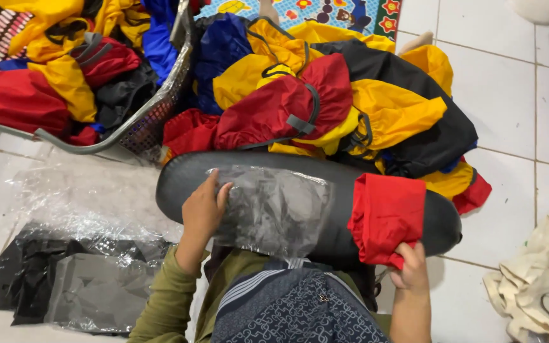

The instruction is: The person uses shears to cut a white elastic band, places a folded red textile item into a clear plastic bag, and then inserts that bag into a larger black shipping mailer.

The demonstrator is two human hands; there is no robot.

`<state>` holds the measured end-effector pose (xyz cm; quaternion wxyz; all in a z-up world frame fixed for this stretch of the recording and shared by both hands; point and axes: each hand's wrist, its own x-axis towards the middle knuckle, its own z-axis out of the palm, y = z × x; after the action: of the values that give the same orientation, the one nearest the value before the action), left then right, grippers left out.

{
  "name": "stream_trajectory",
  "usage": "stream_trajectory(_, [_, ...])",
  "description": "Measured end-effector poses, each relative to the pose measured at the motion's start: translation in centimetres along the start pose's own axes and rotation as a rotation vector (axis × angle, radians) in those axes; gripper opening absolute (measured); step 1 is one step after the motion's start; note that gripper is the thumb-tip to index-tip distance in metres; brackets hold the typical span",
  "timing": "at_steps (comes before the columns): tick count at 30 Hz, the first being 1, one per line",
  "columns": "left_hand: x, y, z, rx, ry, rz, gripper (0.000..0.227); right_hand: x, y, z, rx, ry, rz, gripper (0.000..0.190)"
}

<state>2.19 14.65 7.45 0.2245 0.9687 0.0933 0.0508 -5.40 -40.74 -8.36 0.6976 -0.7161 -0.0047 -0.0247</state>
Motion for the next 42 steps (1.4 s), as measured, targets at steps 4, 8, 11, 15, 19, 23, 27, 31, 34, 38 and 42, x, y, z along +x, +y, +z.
stream_trajectory(4, [-0.2, 4.1, -2.1, 0.434, 0.367, 0.107, 0.084, 1.6, -8.5, 4.1, 0.476, 0.287, 0.119, 0.052])
stream_trajectory(8, [-1.0, 8.3, -1.0, 0.060, 0.480, 0.471, 0.055, 1.0, -13.3, 6.8, 0.483, 0.284, 0.076, 0.059])
stream_trajectory(11, [-3.7, 10.8, 2.7, -0.525, 0.175, 0.575, 0.032, 0.4, -9.8, 7.0, 0.511, 0.268, 0.092, 0.056])
stream_trajectory(15, [-6.4, 12.8, 4.9, -1.643, -0.701, 0.073, 0.099, 0.2, -18.3, 15.6, 0.614, 0.123, 0.204, 0.051])
stream_trajectory(19, [-7.1, 12.4, 4.1, -1.612, -0.683, 0.039, 0.089, -0.4, -13.3, 19.6, 0.583, -0.035, 0.323, 0.054])
stream_trajectory(23, [-7.3, 11.0, 2.4, -1.513, -0.606, -0.012, 0.066, 1.3, -14.2, 20.5, 0.436, -0.204, 0.299, 0.058])
stream_trajectory(27, [-7.4, 10.2, 1.1, -1.415, -0.545, -0.087, 0.044, 1.3, -18.7, 22.6, 0.025, -0.264, 0.134, 0.032])
stream_trajectory(31, [-7.6, 10.3, 0.2, -1.359, -0.495, -0.128, 0.030, 1.6, -18.7, 22.0, 0.040, -0.324, 0.124, 0.033])
stream_trajectory(34, [-7.4, 10.6, -0.4, -1.304, -0.438, -0.168, 0.021, 0.9, -19.8, 21.9, 0.194, -0.421, 0.315, 0.013])
stream_trajectory(38, [-7.6, 10.9, -0.4, -1.281, -0.353, -0.163, 0.023, -0.5, -15.3, 20.0, 0.399, -0.474, 0.444, 0.072])
stream_trajectory(42, [-7.2, 9.9, -0.5, -1.347, -0.273, -0.132, 0.018, 1.6, -22.6, 23.3, 0.094, -0.437, 0.539, 0.067])
